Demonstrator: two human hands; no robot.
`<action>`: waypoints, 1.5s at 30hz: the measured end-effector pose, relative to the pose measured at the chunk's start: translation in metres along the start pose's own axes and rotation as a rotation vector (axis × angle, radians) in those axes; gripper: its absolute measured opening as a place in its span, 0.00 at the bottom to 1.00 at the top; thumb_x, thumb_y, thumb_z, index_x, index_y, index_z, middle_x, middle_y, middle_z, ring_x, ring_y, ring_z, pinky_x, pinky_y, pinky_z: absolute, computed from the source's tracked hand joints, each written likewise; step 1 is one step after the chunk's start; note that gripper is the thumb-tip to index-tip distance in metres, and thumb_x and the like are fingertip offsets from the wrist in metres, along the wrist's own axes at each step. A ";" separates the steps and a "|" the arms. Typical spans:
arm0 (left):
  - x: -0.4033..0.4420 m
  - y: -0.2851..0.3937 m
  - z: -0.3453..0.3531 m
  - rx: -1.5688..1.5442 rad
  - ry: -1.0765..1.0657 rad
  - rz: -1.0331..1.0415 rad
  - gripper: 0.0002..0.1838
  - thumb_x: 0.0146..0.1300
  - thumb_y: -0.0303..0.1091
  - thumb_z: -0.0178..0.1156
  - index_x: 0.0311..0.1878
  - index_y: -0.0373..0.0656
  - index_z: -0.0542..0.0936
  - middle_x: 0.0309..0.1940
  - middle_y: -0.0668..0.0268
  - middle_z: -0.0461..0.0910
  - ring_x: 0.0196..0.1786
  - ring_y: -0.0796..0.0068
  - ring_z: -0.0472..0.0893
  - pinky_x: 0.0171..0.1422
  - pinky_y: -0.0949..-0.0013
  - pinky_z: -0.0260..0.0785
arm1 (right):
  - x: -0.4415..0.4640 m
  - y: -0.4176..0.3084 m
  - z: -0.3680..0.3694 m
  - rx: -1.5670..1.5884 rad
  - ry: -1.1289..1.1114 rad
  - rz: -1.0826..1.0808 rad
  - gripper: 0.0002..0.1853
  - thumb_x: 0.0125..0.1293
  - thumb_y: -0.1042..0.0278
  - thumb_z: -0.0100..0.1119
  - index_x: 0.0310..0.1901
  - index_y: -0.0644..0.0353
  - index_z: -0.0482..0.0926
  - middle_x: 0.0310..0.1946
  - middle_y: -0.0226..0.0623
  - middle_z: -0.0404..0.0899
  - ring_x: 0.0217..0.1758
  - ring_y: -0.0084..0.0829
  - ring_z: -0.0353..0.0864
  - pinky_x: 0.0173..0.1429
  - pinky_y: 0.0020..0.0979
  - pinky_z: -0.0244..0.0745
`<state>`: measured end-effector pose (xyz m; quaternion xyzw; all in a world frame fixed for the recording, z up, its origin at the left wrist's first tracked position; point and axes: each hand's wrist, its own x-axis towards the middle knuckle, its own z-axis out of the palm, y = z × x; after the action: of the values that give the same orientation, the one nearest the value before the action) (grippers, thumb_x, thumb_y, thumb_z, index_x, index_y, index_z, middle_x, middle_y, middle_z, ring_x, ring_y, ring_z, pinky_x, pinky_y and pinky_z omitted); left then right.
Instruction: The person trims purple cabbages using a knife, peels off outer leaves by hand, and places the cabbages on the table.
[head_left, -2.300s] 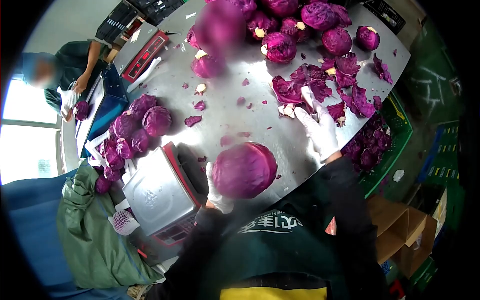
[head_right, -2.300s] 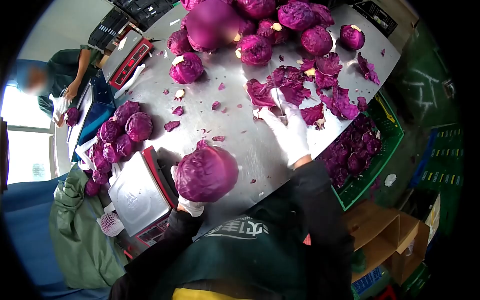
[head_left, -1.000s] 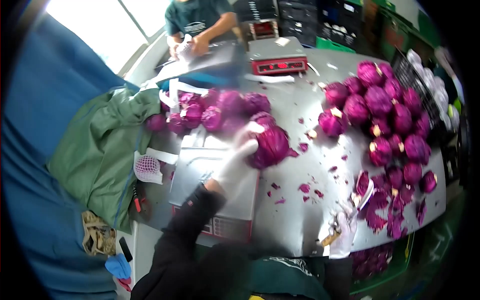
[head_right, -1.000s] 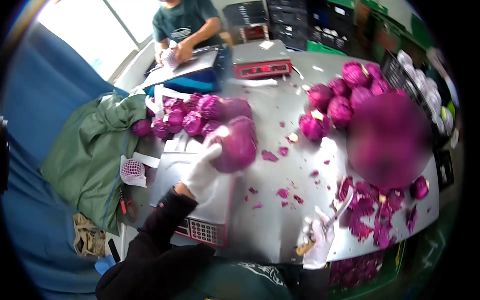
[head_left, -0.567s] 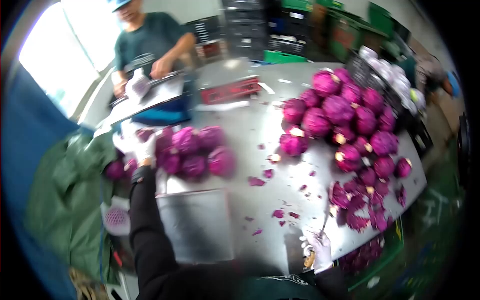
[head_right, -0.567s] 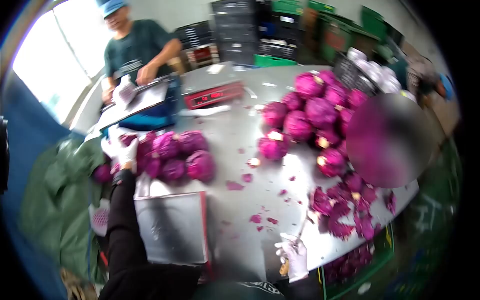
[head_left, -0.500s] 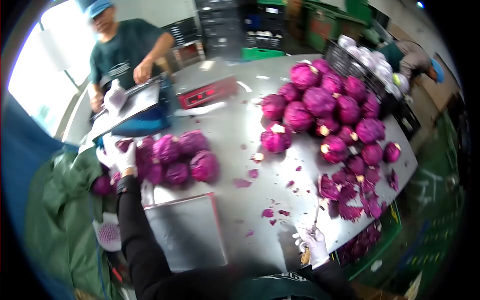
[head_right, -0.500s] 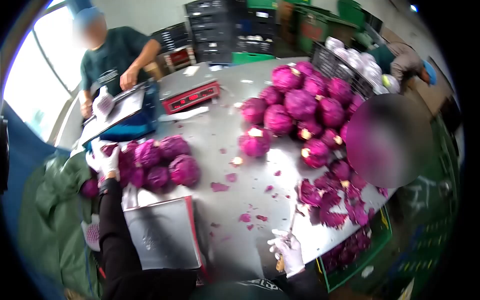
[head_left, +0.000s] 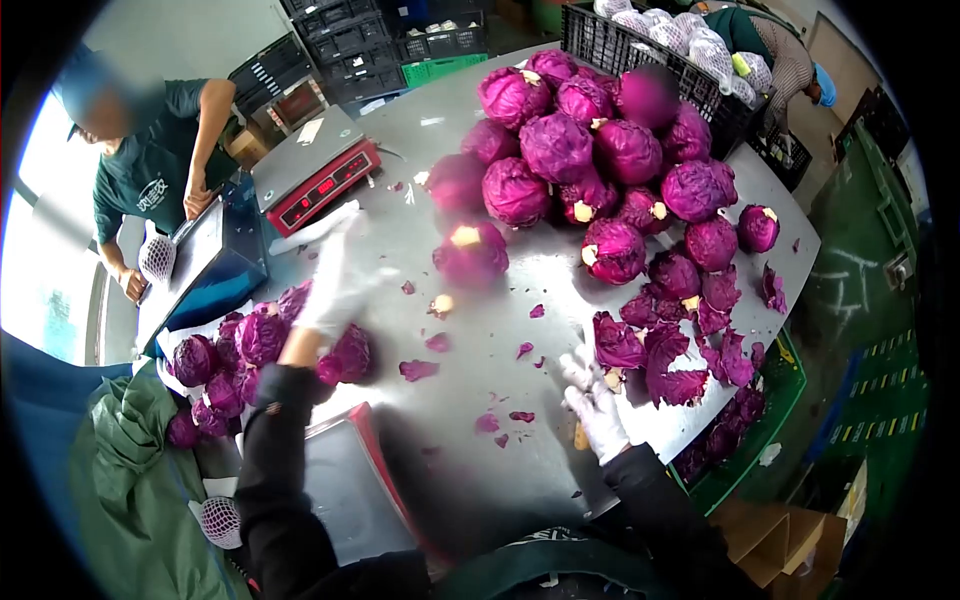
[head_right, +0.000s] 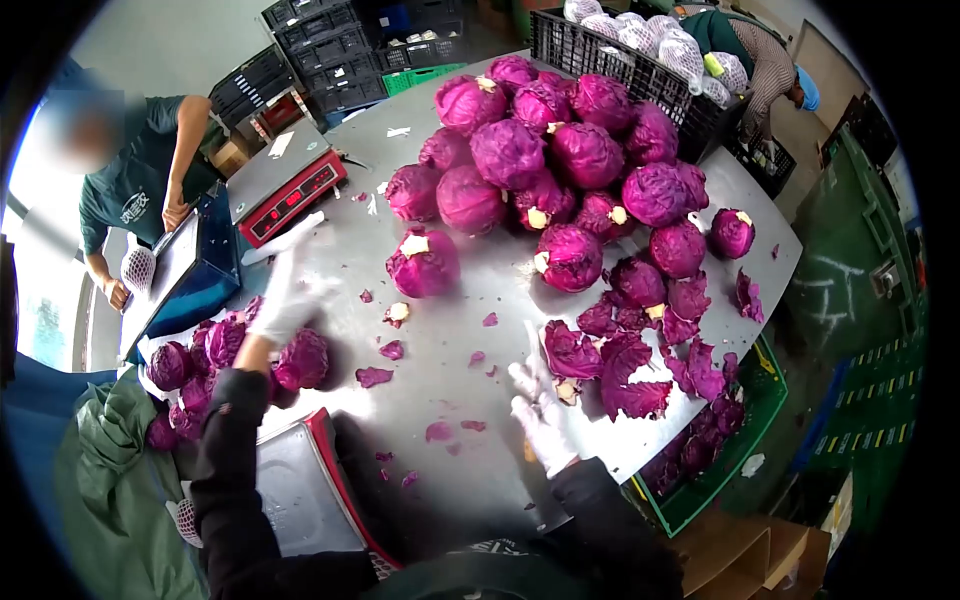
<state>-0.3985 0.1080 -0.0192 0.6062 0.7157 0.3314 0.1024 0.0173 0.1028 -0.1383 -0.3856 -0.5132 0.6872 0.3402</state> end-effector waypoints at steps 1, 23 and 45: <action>0.004 0.021 0.028 -0.014 -0.112 -0.020 0.55 0.51 0.42 0.77 0.78 0.44 0.53 0.75 0.52 0.57 0.77 0.58 0.58 0.77 0.58 0.57 | 0.004 0.003 -0.015 0.034 0.021 -0.060 0.37 0.70 0.83 0.49 0.78 0.55 0.51 0.76 0.33 0.54 0.73 0.25 0.65 0.62 0.22 0.66; -0.132 0.201 0.171 -1.302 -0.683 -0.121 0.33 0.75 0.49 0.47 0.75 0.39 0.56 0.68 0.45 0.67 0.65 0.44 0.74 0.64 0.43 0.74 | -0.098 -0.068 -0.159 -0.148 0.477 -0.085 0.22 0.77 0.62 0.49 0.70 0.55 0.69 0.61 0.32 0.77 0.52 0.24 0.81 0.47 0.22 0.72; -0.243 0.220 0.145 -0.901 -0.315 -0.491 0.31 0.72 0.33 0.57 0.75 0.45 0.61 0.67 0.61 0.68 0.69 0.66 0.68 0.73 0.62 0.61 | -0.154 0.009 -0.004 -0.270 0.141 -0.199 0.27 0.62 0.73 0.68 0.63 0.56 0.70 0.60 0.38 0.73 0.63 0.34 0.74 0.67 0.30 0.69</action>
<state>-0.0838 -0.0585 -0.0592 0.3591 0.5992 0.4771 0.5332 0.0931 -0.0305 -0.1202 -0.4223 -0.6113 0.5462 0.3868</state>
